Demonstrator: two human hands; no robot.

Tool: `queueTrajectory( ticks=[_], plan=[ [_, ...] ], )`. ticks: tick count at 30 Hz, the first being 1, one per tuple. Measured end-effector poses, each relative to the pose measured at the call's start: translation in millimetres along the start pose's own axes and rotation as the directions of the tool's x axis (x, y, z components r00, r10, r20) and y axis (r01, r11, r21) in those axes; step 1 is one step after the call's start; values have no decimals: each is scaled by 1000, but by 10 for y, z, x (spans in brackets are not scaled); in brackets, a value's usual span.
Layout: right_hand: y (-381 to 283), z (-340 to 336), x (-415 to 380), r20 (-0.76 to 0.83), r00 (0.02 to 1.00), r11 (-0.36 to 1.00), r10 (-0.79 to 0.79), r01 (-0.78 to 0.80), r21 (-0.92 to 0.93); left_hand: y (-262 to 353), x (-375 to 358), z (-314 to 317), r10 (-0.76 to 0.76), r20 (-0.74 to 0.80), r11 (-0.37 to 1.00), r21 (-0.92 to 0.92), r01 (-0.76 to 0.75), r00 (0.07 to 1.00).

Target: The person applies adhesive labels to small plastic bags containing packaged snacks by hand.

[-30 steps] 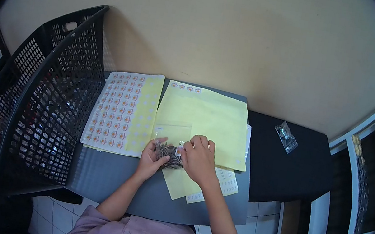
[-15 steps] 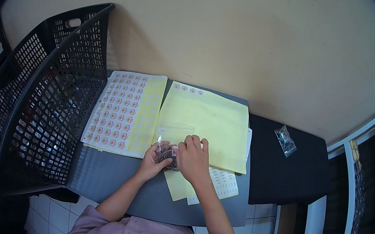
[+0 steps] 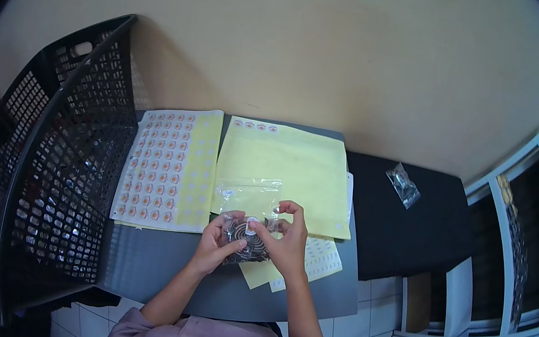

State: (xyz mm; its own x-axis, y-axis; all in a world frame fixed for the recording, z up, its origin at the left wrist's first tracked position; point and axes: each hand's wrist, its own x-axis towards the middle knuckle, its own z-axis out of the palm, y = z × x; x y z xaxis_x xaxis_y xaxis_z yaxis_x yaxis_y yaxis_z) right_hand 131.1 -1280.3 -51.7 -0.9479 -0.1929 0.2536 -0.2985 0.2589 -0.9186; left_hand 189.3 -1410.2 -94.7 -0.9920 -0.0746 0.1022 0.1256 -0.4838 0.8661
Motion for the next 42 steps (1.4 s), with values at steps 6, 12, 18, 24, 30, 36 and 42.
queueTrajectory(
  ticks=[6,12,18,24,30,36,42],
  plan=[
    [-221,-106,-269,-150,982,975,117,-85,208,217,3,303,-66,-9,989,134,66,998],
    [-279,-311,-541,-320,925,934,203,-85,346,153,28,506,-155,81,980,137,143,985],
    [-195,-755,-917,-462,860,930,216,-38,365,-90,-80,1022,-220,149,970,140,200,964],
    [-63,-1343,-1228,-493,847,958,197,-59,282,-425,-186,1609,-180,251,951,290,104,951],
    [196,-2120,-1607,-498,849,971,179,-71,229,-1100,-361,2291,-246,205,960,184,210,947],
    [463,-2807,-1694,-484,848,964,215,-107,242,-1507,-377,2942,-270,166,961,102,256,948],
    [791,-3123,-1686,-403,877,917,262,-96,387,-1641,-145,3236,-347,226,937,110,331,910]
  ],
)
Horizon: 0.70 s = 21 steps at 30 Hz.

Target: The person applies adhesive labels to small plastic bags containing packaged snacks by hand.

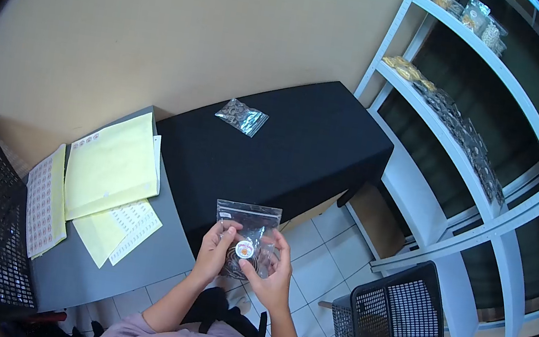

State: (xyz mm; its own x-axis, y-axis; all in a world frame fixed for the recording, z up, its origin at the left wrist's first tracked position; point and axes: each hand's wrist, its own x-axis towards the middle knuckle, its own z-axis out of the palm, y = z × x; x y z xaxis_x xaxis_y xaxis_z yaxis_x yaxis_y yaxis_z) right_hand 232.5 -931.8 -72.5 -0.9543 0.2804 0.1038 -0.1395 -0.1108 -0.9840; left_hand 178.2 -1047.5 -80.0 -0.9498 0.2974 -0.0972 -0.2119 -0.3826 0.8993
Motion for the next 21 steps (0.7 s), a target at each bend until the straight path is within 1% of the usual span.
queueTrajectory(
  ticks=[1,2,3,4,5,6,7,8,9,10,11,13,15,17,19,21],
  plan=[
    [30,-39,45,14,999,999,34,-35,4,-27,72,43,-3,-2,1000,8,3,1000],
    [102,-76,103,-1,997,996,73,-73,60,-51,154,110,40,57,992,117,-47,998],
    [151,-117,154,-7,997,995,76,-76,66,-64,258,155,77,122,970,221,-103,989],
    [187,-169,212,-86,989,987,122,-111,120,-81,444,158,-1,189,945,321,-61,982],
    [210,-235,282,-161,973,975,166,-138,172,-89,712,156,1,196,945,322,-65,981],
    [224,-312,351,-207,966,980,156,-124,158,-87,1035,146,48,159,902,418,-111,986],
    [247,-401,422,-214,966,982,144,-113,153,-78,1348,132,101,129,848,508,-153,986],
    [273,-500,492,-258,957,984,135,-100,145,-35,1637,76,177,53,673,722,-160,983],
    [286,-610,564,-304,945,987,122,-83,136,0,1913,-30,273,2,453,882,-131,962],
    [273,-731,631,-317,933,985,170,-148,92,-12,2211,-171,337,8,337,933,-129,941],
    [291,-838,711,-344,927,988,149,-125,89,-24,2524,-331,398,29,214,969,-123,917],
    [341,-1070,886,-354,923,983,152,-103,154,-82,3013,-635,514,281,-60,954,-292,810],
    [389,-1259,1095,-418,902,989,112,-61,132,-93,3199,-641,472,285,-170,958,-231,835],
    [405,-1406,1245,-429,886,983,179,-147,106,-197,3337,-663,422,225,-174,971,-166,878],
    [402,-1462,1376,-477,860,981,182,-127,146,-409,3462,-725,386,96,-44,995,-86,917],
    [484,-1573,1467,-497,865,998,68,-52,48,-581,3507,-677,476,115,-162,986,-41,872]
  ],
)
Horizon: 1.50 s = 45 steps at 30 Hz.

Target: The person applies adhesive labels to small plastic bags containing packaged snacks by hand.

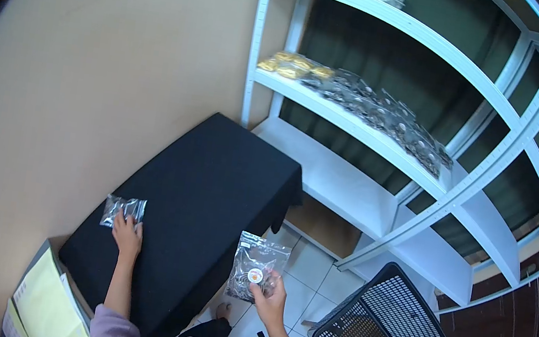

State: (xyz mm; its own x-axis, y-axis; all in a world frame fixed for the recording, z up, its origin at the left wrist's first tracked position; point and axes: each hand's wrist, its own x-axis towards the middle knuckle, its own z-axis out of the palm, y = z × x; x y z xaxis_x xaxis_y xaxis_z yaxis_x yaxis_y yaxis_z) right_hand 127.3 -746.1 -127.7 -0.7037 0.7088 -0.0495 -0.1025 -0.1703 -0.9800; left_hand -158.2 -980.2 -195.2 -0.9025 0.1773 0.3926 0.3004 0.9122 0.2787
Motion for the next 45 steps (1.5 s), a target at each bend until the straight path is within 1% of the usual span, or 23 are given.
queueTrajectory(
  ticks=[4,6,7,8,10,11,12,14,16,19,22,23,25,28,30,32,33,34,36,37,40,41,45],
  plan=[
    [100,-156,179,-106,994,1000,-5,5,-2,200,102,-45,135,-32,989,72,-133,990],
    [98,-271,306,-160,986,999,-42,46,24,484,200,-202,352,-75,928,-105,-359,933],
    [108,-364,388,-226,972,998,-60,56,-23,792,278,-388,300,-49,849,-443,-290,953],
    [102,-455,459,-289,954,996,-78,60,-71,1064,314,-539,162,243,859,-511,-16,956],
    [-88,-599,671,-334,942,999,-46,44,-12,1618,359,-740,267,250,745,-666,-35,931],
    [-162,-688,787,-371,920,992,-125,114,-52,1874,357,-713,369,260,616,-788,-25,892],
    [-226,-775,886,-405,892,979,-202,178,-97,2118,333,-682,466,254,469,-883,7,847],
    [-360,-958,1084,-406,892,979,-199,198,-45,2621,281,-614,674,380,277,-925,260,634],
    [-458,-1183,1206,-412,887,975,-207,223,-10,3184,222,-629,831,298,226,-952,205,469],
    [-590,-1511,1244,-212,977,999,-3,13,48,3917,84,-511,919,300,210,-921,328,255],
    [-681,-1815,1203,-224,975,997,-17,33,68,4469,4,-297,942,130,159,-985,-70,309],
    [-677,-1957,1188,-276,959,995,59,-33,96,4600,-16,-244,951,120,146,-987,-72,285],
    [-790,-2085,1184,-301,954,987,11,39,159,4849,-61,-146,925,96,138,-986,-89,369],
    [-1003,-2193,1126,-285,958,964,-24,98,248,5190,-129,-72,915,182,198,-980,-8,361],
    [-1051,-2294,1167,-234,960,981,-156,124,-146,5412,-187,-46,914,208,201,-978,56,348],
    [-1062,-2431,1264,-279,954,994,-105,91,-62,5606,-219,-9,891,221,202,-975,88,398],
    [-1057,-2501,1323,-324,939,993,-115,117,-11,5674,-238,110,905,152,121,-987,103,397],
    [-1075,-2568,1378,-370,921,989,-123,146,35,5739,-293,191,911,148,116,-988,105,385],
    [-1178,-2713,1496,-432,893,979,-129,183,85,5900,-384,294,924,225,34,-854,519,310],
    [-1222,-2804,1566,-466,874,974,-142,207,91,5960,-354,313,969,217,128,-851,510,120],
    [-1400,-2955,1838,-547,813,964,-200,263,38,6258,-472,328,995,102,86,-862,500,5],
    [-1437,-2995,1927,-534,807,965,-252,251,-76,6331,-494,291,970,240,224,-830,511,-36],
    [-1757,-3182,2301,-514,781,927,-354,220,-305,6851,-198,273,981,190,169,-915,366,23]
  ],
)
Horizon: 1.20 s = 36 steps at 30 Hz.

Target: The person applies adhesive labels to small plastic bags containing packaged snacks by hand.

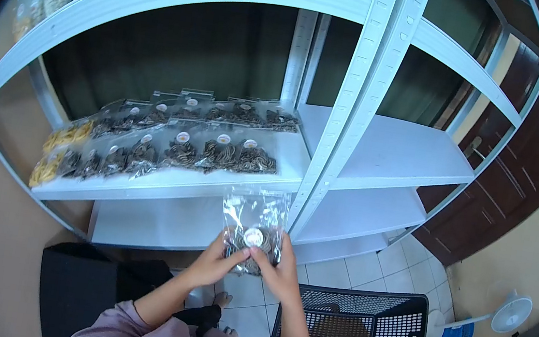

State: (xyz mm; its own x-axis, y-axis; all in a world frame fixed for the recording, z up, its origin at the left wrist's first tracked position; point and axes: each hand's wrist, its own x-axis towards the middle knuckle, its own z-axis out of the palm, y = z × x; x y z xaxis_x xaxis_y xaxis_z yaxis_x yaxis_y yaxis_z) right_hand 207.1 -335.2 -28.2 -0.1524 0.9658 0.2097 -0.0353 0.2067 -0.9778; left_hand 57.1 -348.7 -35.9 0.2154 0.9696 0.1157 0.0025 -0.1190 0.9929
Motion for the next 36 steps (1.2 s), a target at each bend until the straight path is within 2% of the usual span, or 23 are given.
queueTrajectory(
  ticks=[1,3,5,7,8,9,10,11,13,16,17,19,23,25,28,32,34,35,36],
  plan=[
    [-54,3,157,8,999,996,-44,45,-77,79,155,-68,-1,14,1000,-3,1,1000],
    [-205,10,514,-19,996,992,-87,85,-95,263,511,-223,207,-24,977,57,-206,978],
    [-313,41,898,-46,990,986,-135,129,-109,454,885,-381,297,18,954,37,-298,955],
    [-333,62,1221,-169,970,984,-177,178,-14,591,1263,-552,196,60,975,95,-201,979],
    [-408,71,1230,-177,968,984,-178,178,-19,566,1462,-585,193,-5,980,52,-192,981],
    [-555,84,1210,-264,867,857,-422,286,-429,506,1677,-616,189,-72,982,11,-188,979],
    [-660,90,1208,-232,720,576,-654,275,-770,462,1883,-678,140,-73,984,122,-130,987],
    [-692,69,1198,-232,717,571,-657,274,-774,383,2105,-702,144,-69,984,118,-135,987],
    [-670,-5,1078,-370,645,648,-668,261,-716,199,2443,-654,223,-60,883,435,-176,973],
    [-467,-139,955,-447,645,696,-619,189,-693,14,2694,-472,143,10,904,406,-135,990],
    [-393,-182,918,-449,639,691,-624,183,-700,-59,2762,-401,169,21,866,473,-159,985],
    [-262,-247,851,-513,680,755,-523,91,-649,-26,2687,-300,138,24,868,479,-133,990],
    [-157,-312,773,-554,678,774,-484,36,-632,-5,2667,-252,74,58,848,522,-94,996],
    [-137,-331,762,-556,679,768,-480,19,-640,107,2632,-268,-90,108,837,547,17,990],
    [-88,-328,773,-558,682,768,-473,8,-641,181,2596,-265,-163,137,818,572,56,977],
    [-33,-293,786,-558,686,766,-467,-1,-643,260,2561,-220,-58,80,768,640,-7,995],
    [-24,-277,783,-556,692,767,-461,-6,-642,490,2492,-219,-132,119,441,896,-49,984],
    [-17,-272,779,-558,690,767,-460,-8,-642,477,2497,-220,-132,122,441,896,-51,984],
    [-9,-269,772,-559,694,766,-453,-18,-643,465,2502,-225,-126,118,335,940,-70,985]
  ],
)
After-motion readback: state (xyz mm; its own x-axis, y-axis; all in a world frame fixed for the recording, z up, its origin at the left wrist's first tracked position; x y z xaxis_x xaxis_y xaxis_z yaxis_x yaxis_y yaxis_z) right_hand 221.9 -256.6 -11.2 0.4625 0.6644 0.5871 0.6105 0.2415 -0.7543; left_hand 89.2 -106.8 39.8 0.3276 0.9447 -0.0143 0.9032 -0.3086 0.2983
